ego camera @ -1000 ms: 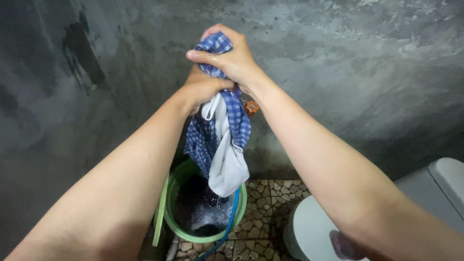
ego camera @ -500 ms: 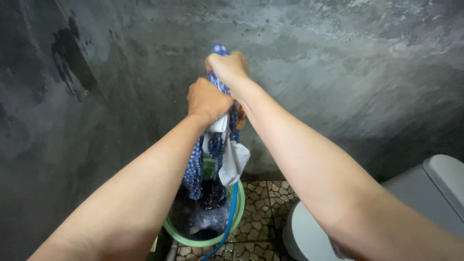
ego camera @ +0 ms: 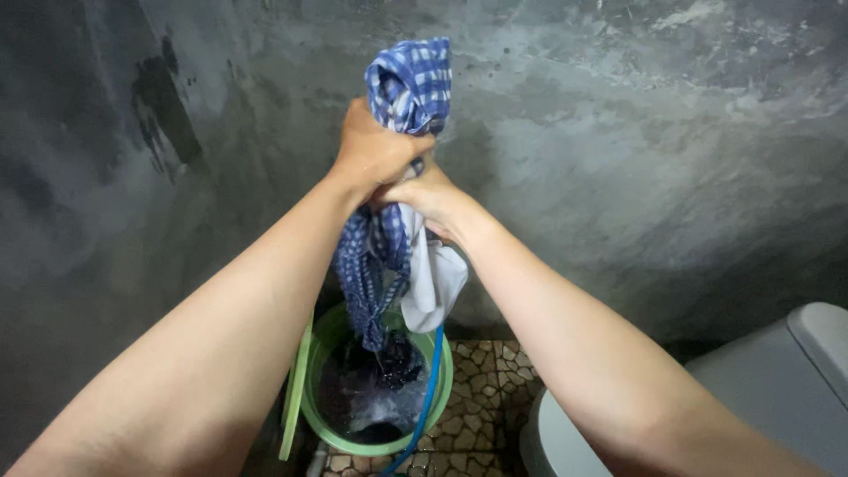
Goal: The person wrings out wet clothes over a bucket by hand, transfers them into a top-loading washing machine, and repeats the process with a blue checkered cloth and multiple dark garments.
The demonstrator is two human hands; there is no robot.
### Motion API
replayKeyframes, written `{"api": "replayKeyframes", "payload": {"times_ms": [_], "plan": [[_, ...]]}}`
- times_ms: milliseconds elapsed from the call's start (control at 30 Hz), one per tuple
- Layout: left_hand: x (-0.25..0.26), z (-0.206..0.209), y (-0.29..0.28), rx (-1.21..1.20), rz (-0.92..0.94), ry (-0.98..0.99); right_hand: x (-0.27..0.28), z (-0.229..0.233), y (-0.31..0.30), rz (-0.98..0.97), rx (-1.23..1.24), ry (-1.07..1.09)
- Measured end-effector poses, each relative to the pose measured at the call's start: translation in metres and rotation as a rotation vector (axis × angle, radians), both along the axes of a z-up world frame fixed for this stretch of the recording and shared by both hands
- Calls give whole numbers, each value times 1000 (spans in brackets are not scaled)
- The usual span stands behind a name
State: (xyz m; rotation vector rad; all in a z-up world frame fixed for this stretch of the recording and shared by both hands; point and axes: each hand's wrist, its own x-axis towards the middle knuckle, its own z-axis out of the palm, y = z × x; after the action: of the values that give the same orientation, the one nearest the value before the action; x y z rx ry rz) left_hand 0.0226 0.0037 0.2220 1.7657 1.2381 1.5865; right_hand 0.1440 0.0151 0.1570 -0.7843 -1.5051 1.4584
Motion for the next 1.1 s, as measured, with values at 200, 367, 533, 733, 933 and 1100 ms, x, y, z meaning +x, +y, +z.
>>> {"api": "replayKeyframes", "payload": {"times_ms": [200, 367, 533, 733, 933, 1100], "plan": [[-16, -3, -10, -56, -15, -160, -20, 17, -1, -256, 263, -69], [-53, -31, -16, -275, -288, -158, -20, 29, 11, -219, 378, -123], [-40, -54, -25, -464, -446, 30, -32, 46, 28, -206, 589, -126], [-21, -69, 4, -491, -57, -16, -51, 70, 20, -256, 879, -587], [-29, -123, 70, -315, 83, 7, -48, 81, -1, -149, 871, -308], [-48, -137, 84, -280, 150, -52, -13, 58, 2, 158, 224, -186]]}}
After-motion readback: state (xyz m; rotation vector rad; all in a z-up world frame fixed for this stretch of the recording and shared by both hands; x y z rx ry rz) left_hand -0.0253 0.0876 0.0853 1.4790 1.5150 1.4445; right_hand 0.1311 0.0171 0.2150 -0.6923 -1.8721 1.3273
